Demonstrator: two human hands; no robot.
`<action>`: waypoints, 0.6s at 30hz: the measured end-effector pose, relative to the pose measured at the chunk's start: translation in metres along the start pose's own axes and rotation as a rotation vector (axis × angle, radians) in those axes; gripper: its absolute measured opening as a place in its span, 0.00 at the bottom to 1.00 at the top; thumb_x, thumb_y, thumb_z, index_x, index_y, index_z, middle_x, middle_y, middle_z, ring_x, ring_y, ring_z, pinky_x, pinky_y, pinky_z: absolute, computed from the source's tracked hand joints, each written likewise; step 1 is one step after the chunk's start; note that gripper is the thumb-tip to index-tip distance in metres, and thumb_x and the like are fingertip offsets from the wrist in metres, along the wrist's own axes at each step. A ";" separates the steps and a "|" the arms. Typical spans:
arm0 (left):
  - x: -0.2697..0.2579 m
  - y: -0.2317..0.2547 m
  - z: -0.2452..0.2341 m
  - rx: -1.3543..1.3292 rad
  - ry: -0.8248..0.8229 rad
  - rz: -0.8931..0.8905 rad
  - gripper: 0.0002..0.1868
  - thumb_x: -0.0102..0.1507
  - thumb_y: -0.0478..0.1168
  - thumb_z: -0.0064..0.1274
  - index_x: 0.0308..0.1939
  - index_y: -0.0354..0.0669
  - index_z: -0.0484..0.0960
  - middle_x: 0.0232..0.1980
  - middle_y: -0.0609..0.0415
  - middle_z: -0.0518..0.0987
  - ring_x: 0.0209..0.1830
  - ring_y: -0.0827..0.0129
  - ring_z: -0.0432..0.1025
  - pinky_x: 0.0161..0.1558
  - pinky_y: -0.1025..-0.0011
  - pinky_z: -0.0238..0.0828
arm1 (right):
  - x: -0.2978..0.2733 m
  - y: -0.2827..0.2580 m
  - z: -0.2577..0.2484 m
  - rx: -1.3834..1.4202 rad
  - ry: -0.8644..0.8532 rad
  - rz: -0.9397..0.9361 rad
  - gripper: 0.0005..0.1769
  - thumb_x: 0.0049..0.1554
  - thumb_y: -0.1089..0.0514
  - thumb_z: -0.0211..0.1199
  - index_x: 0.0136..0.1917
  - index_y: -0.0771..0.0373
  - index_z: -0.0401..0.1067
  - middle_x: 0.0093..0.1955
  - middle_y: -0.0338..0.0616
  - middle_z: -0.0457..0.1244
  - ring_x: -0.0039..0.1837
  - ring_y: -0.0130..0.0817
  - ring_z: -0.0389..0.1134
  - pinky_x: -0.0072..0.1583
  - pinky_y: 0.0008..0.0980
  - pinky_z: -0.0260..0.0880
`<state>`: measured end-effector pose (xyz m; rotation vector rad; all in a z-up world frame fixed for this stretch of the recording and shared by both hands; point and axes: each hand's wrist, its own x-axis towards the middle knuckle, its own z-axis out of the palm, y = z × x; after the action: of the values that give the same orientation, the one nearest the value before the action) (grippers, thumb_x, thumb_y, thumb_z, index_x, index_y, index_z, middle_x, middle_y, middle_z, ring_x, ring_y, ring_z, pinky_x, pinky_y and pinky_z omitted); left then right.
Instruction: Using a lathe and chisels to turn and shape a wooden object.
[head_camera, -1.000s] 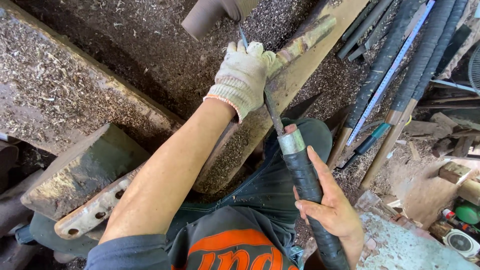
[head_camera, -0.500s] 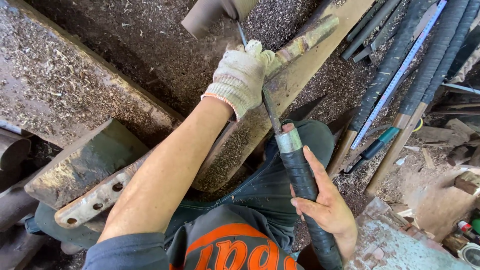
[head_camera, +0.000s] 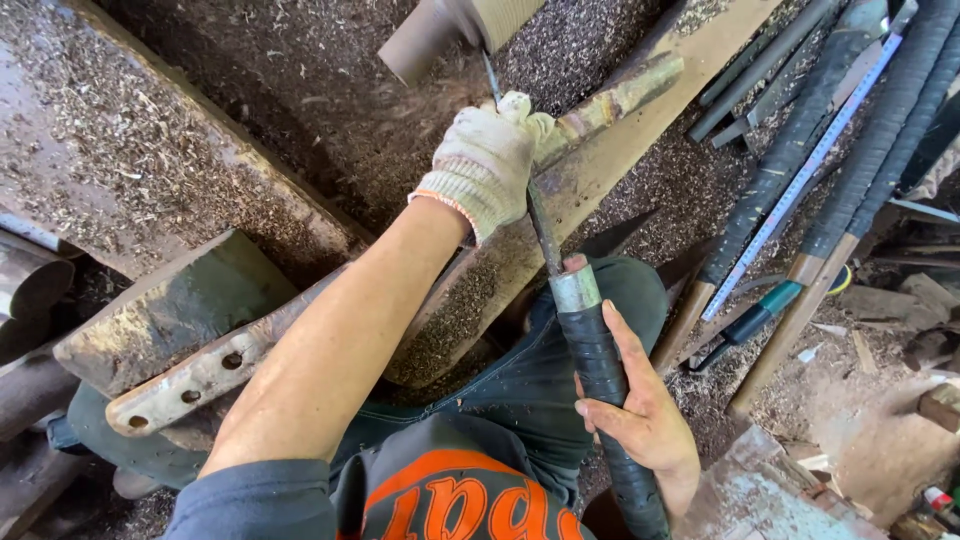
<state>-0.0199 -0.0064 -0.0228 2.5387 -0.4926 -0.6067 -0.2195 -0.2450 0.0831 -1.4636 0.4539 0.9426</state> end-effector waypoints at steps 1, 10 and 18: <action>0.003 -0.003 0.008 0.003 0.004 0.000 0.25 0.57 0.37 0.56 0.60 0.45 0.77 0.55 0.39 0.72 0.54 0.43 0.71 0.52 0.51 0.71 | 0.001 0.001 -0.001 -0.001 -0.001 -0.005 0.64 0.47 0.71 0.66 0.85 0.49 0.33 0.45 0.46 0.64 0.37 0.27 0.66 0.37 0.27 0.70; 0.001 -0.003 0.002 -0.070 0.024 -0.060 0.24 0.54 0.37 0.56 0.56 0.48 0.78 0.54 0.38 0.74 0.52 0.40 0.72 0.50 0.52 0.73 | 0.005 -0.020 -0.016 -0.101 -0.014 0.041 0.63 0.47 0.71 0.67 0.85 0.46 0.35 0.43 0.44 0.63 0.36 0.26 0.65 0.36 0.28 0.71; 0.011 -0.001 -0.032 0.010 -0.190 -0.012 0.27 0.52 0.41 0.61 0.56 0.50 0.79 0.51 0.43 0.76 0.49 0.46 0.75 0.50 0.56 0.74 | 0.007 -0.027 0.004 0.003 0.004 0.041 0.65 0.45 0.70 0.68 0.85 0.44 0.37 0.42 0.47 0.64 0.34 0.29 0.67 0.36 0.30 0.72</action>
<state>0.0055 0.0019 -0.0016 2.5078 -0.5474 -0.8565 -0.1959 -0.2350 0.0958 -1.4583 0.4901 0.9711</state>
